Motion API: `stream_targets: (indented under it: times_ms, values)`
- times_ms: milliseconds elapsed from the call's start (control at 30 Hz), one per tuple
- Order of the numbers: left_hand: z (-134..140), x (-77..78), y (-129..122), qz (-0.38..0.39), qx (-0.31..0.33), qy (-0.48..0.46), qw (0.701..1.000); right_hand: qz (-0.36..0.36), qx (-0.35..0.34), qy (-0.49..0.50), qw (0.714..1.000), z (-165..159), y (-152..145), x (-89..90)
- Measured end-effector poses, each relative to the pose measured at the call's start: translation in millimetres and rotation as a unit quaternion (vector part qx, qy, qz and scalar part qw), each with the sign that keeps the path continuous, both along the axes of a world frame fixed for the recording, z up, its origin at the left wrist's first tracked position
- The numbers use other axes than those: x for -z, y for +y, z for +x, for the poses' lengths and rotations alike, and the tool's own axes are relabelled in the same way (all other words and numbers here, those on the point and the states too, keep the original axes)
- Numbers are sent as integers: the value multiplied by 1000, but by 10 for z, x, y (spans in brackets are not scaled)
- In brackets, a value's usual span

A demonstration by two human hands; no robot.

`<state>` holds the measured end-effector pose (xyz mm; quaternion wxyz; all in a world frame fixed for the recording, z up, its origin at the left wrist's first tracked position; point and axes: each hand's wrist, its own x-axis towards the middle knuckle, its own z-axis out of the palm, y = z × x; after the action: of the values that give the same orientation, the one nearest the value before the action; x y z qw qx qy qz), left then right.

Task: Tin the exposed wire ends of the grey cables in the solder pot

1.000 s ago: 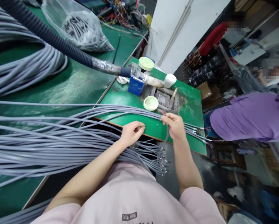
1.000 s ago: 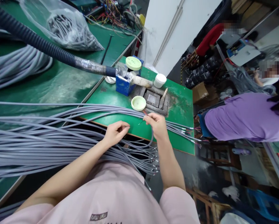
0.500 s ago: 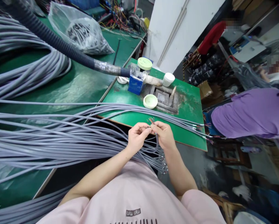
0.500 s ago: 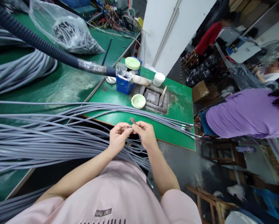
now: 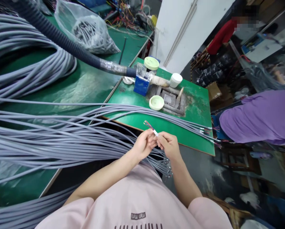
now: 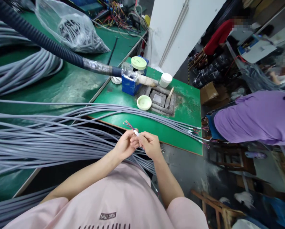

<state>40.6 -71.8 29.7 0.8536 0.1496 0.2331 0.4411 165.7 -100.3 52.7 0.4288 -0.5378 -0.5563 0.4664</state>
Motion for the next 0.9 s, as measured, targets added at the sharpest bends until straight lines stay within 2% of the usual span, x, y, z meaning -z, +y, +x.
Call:
stream_targets:
  times_ms: [67, 133, 233, 300, 400, 467, 533, 600, 667, 733, 800, 900]
  values:
    - [32, 42, -26, -19, 24, 1, 1000, 14, 24, -5, 1000, -7, -6, -3]
    - [46, 82, -60, -24, 6, 21, 999, 28, 62, -16, 998, -18, -13, 4]
    - [51, 115, -119, 6, -35, 51, 998, 34, 103, -49, 993, -64, -37, 37]
    - [50, 116, -146, 34, -45, 53, 997, 33, 100, -68, 992, -101, -58, 65]
    - [30, 111, -146, 72, -51, 71, 994, 39, 51, -97, 993, -84, -70, 74]
    - [1, 121, -128, 101, -63, 103, 987, 58, 45, -128, 989, 2, -57, 35]
    - [-35, 145, -116, 135, -59, 134, 980, 95, 90, -164, 978, 120, -36, -40]
    - [-66, 169, -122, 167, -25, 151, 974, 141, 131, -190, 963, 217, -16, -134]
    - [-81, 176, -142, 201, 13, 164, 966, 163, 100, -201, 961, 256, -3, -226]
    - [-80, 162, -166, 241, 34, 181, 953, 149, 37, -202, 967, 234, 9, -296]
    - [-67, 132, -186, 277, 44, 200, 939, 126, 0, -207, 970, 181, 29, -336]
    - [-47, 92, -204, 301, 51, 217, 927, 129, 16, -210, 969, 111, 66, -348]
